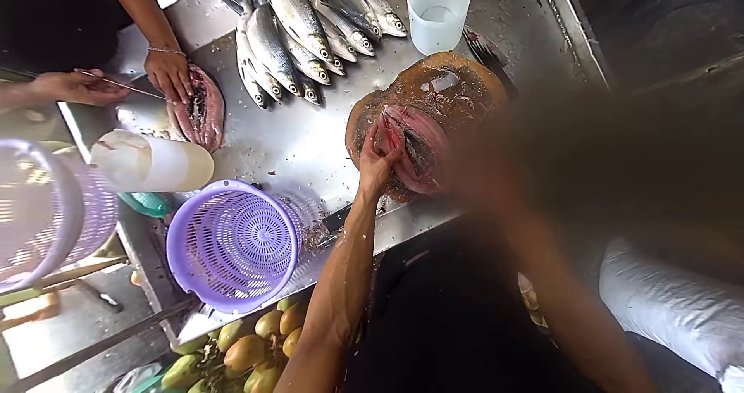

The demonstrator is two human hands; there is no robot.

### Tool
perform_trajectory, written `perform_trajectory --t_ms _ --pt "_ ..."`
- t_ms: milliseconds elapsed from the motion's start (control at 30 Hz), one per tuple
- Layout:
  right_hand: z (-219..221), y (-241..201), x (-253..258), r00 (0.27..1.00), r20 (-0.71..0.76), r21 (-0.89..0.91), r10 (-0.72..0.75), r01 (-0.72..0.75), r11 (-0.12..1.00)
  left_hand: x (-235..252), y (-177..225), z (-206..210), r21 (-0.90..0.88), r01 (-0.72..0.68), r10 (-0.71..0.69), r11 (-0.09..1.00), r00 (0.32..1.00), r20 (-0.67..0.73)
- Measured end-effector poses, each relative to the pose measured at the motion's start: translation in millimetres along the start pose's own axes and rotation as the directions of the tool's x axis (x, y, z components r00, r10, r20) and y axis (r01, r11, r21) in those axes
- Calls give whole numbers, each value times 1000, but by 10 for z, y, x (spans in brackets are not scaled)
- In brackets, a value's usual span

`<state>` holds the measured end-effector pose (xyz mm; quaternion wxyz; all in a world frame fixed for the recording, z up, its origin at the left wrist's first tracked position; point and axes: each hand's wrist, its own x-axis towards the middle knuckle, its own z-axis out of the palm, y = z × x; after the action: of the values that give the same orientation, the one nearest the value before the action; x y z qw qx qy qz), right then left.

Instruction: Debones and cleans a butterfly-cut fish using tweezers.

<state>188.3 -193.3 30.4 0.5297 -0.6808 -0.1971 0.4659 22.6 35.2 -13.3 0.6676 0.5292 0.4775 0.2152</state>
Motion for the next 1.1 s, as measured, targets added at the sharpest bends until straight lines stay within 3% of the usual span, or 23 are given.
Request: perform_trajectory --t_ms 100,167,233,367,567,667,767,867,967,1100 --pt "-165 -26 -277 937 275 -328 216 -120 937 91 43 57 -22 35 -36 999 999 -13" --pt "-248 52 -393 851 391 -403 351 -184 896 83 122 135 -63 66 -68 996 998 -14" --pt "-252 154 -398 804 457 -351 381 -231 907 38 217 214 -109 98 -99 989 995 -5" --pt "-221 338 -251 789 526 -115 318 -305 945 -10 396 430 -156 79 -84 985 996 -29" --pt "-601 112 -270 845 520 192 128 -261 946 -177 894 688 -202 -129 97 971 982 -160" --pt "-902 -107 -101 859 496 188 130 -252 949 -415 916 695 -166 -217 172 962 953 -249" --pt "-1027 -288 107 902 336 -174 270 -223 959 -641 449 659 -80 -94 60 992 933 -354" --pt "-925 -437 182 916 200 -634 349 -151 759 -584 -70 598 -271 41 -162 962 883 -441" --pt "-726 -443 167 940 248 -784 236 52 619 -526 -212 538 -378 64 -247 924 852 -462" --pt "-302 -516 287 910 386 -849 152 286 445 -527 -283 501 -232 106 -205 967 863 -461"
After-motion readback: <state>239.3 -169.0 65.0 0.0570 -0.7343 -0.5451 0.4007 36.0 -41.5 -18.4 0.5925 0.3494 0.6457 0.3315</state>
